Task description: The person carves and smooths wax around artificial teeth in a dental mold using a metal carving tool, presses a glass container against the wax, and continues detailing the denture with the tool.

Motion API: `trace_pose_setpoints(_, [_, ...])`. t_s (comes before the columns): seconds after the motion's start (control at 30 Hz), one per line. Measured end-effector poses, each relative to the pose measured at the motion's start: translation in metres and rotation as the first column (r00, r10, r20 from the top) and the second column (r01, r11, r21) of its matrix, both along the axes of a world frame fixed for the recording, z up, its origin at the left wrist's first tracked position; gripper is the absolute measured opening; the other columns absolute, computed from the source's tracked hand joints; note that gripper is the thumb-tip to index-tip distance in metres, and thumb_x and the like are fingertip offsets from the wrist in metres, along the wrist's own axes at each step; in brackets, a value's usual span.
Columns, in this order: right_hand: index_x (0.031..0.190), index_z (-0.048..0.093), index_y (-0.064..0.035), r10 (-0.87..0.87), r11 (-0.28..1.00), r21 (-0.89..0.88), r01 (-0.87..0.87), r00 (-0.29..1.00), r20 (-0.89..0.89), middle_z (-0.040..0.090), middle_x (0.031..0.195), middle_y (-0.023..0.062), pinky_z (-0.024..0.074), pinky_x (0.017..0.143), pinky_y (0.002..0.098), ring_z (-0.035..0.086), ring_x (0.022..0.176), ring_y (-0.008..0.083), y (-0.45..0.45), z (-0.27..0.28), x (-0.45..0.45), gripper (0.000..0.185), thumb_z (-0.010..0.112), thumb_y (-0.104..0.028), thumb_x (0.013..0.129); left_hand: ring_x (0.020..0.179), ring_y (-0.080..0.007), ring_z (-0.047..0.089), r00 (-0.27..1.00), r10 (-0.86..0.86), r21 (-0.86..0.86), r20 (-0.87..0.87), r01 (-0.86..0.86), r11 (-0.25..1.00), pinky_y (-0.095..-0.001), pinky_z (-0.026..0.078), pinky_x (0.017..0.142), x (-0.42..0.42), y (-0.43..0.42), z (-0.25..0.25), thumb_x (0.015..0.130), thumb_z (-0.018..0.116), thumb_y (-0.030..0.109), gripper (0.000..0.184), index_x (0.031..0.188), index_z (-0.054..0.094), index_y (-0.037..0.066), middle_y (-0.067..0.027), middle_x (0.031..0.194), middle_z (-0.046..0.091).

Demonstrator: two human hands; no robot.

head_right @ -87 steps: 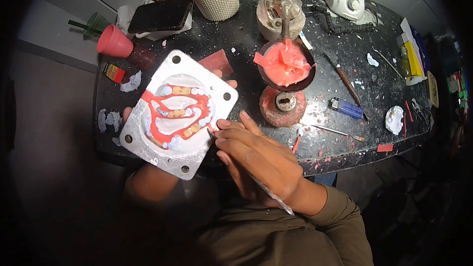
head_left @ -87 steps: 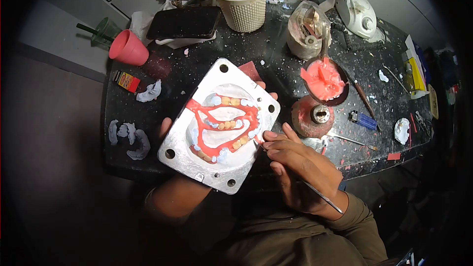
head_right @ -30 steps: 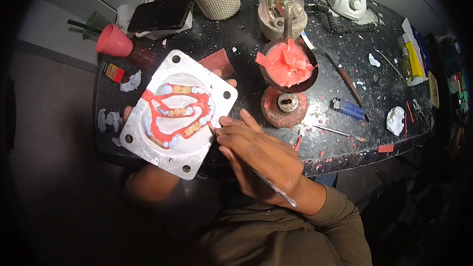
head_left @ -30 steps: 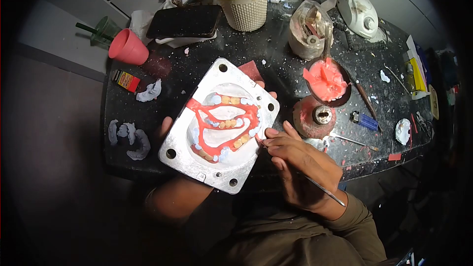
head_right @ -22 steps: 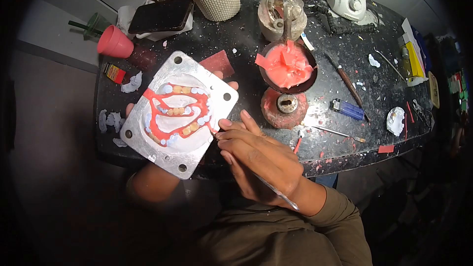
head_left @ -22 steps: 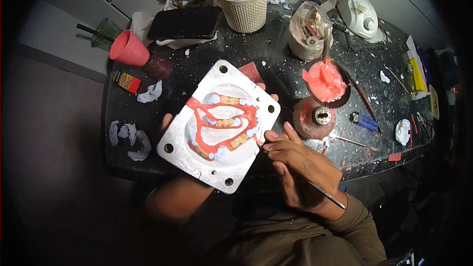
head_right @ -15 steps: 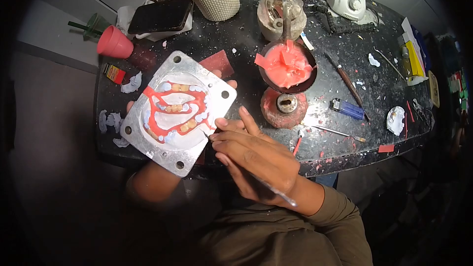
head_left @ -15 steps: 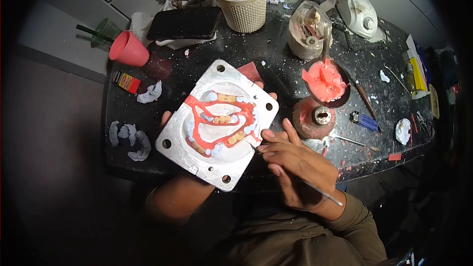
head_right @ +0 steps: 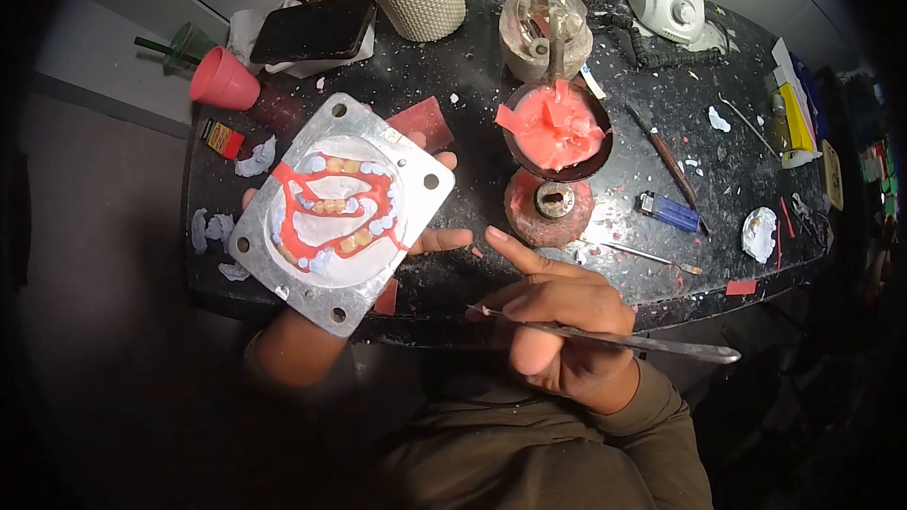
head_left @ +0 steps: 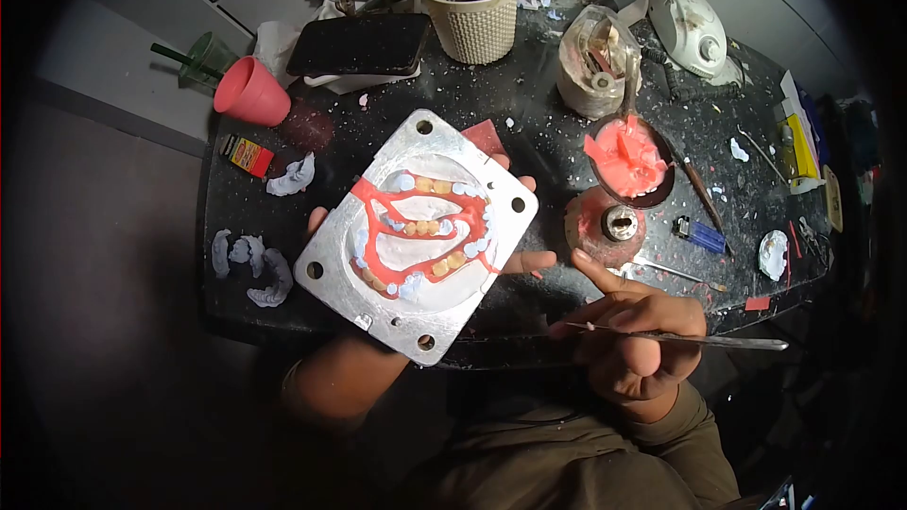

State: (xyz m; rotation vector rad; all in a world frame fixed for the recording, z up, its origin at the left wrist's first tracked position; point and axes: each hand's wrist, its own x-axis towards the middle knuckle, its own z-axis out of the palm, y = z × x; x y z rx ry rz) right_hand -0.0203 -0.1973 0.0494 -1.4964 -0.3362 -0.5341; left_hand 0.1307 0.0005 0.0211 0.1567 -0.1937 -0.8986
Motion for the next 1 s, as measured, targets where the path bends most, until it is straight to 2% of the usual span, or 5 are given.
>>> trace_pose_setpoints(0.27, [0.135, 0.065, 0.0035, -0.058, 0.828, -0.556, 0.071, 0.997, 0.041, 0.072, 0.129, 0.0259, 0.0379, 0.117, 0.0692, 0.068, 0.129, 0.0391, 0.012, 0.015, 0.012, 0.037, 0.069, -0.014, 0.102, 0.159, -0.0556, 0.012, 1.0, -0.012, -0.031, 0.0, 0.012, 0.999, -0.0796, 0.031, 0.118, -0.001, -0.003, 0.001, 0.072, 0.075, 0.084, 0.13, 0.169, 0.025, 0.013, -0.032, 0.172, 0.016])
trace_pose_setpoints(0.37, [0.135, 0.065, 0.0052, 0.113, 0.861, -0.495, -0.117, 0.993, -0.038, 0.072, 0.126, 0.0262, 0.0346, 0.118, 0.0713, 0.07, 0.126, 0.0384, 0.005, 0.02, 0.001, 0.034, 0.066, -0.008, 0.103, 0.159, -0.0557, 0.011, 1.0, -0.004, -0.046, 0.0, 0.004, 0.999, -0.0807, 0.03, 0.118, -0.002, -0.005, 0.006, 0.073, 0.075, 0.084, 0.129, 0.169, 0.025, 0.014, -0.0321, 0.172, 0.015])
trace_pose_setpoints(0.57, [0.123, 0.07, 0.0069, -0.168, 0.891, -0.416, 0.183, 0.983, 0.071, 0.072, 0.116, 0.0237, 0.0488, 0.113, 0.0593, 0.073, 0.117, 0.0388, 0.017, 0.016, 0.012, 0.026, 0.068, 0.003, 0.098, 0.161, -0.0534, 0.006, 0.969, -0.073, 0.178, 0.235, 0.031, 0.984, -0.0841, 0.025, 0.118, 0.007, 0.004, 0.003, 0.077, 0.073, 0.082, 0.122, 0.17, 0.025, 0.018, -0.0265, 0.174, 0.015])
trace_pose_setpoints(0.77, [0.118, 0.07, 0.0102, -0.147, 0.873, -0.455, 0.176, 0.984, 0.1, 0.074, 0.112, 0.0253, 0.0567, 0.107, 0.0525, 0.075, 0.111, 0.0391, 0.022, 0.007, 0.017, 0.029, 0.075, 0.008, 0.09, 0.16, -0.0503, 0.015, 0.996, -0.09, -0.207, -0.02, 0.084, 0.975, -0.0707, 0.033, 0.124, 0.004, 0.0, -0.014, 0.077, 0.072, 0.079, 0.132, 0.167, 0.018, -0.001, -0.0288, 0.172, 0.018])
trace_pose_setpoints(1.0, [0.117, 0.07, 0.0105, -0.153, 0.858, -0.476, 0.19, 0.981, 0.116, 0.074, 0.112, 0.0246, 0.0571, 0.107, 0.0525, 0.075, 0.111, 0.0386, 0.025, 0.007, 0.019, 0.032, 0.078, 0.007, 0.087, 0.162, -0.0472, 0.012, 0.971, -0.13, -0.222, -0.199, 0.084, 0.971, -0.0678, 0.033, 0.125, 0.003, 0.005, -0.015, 0.081, 0.068, 0.079, 0.129, 0.168, 0.016, 0.0, -0.027, 0.173, 0.015])
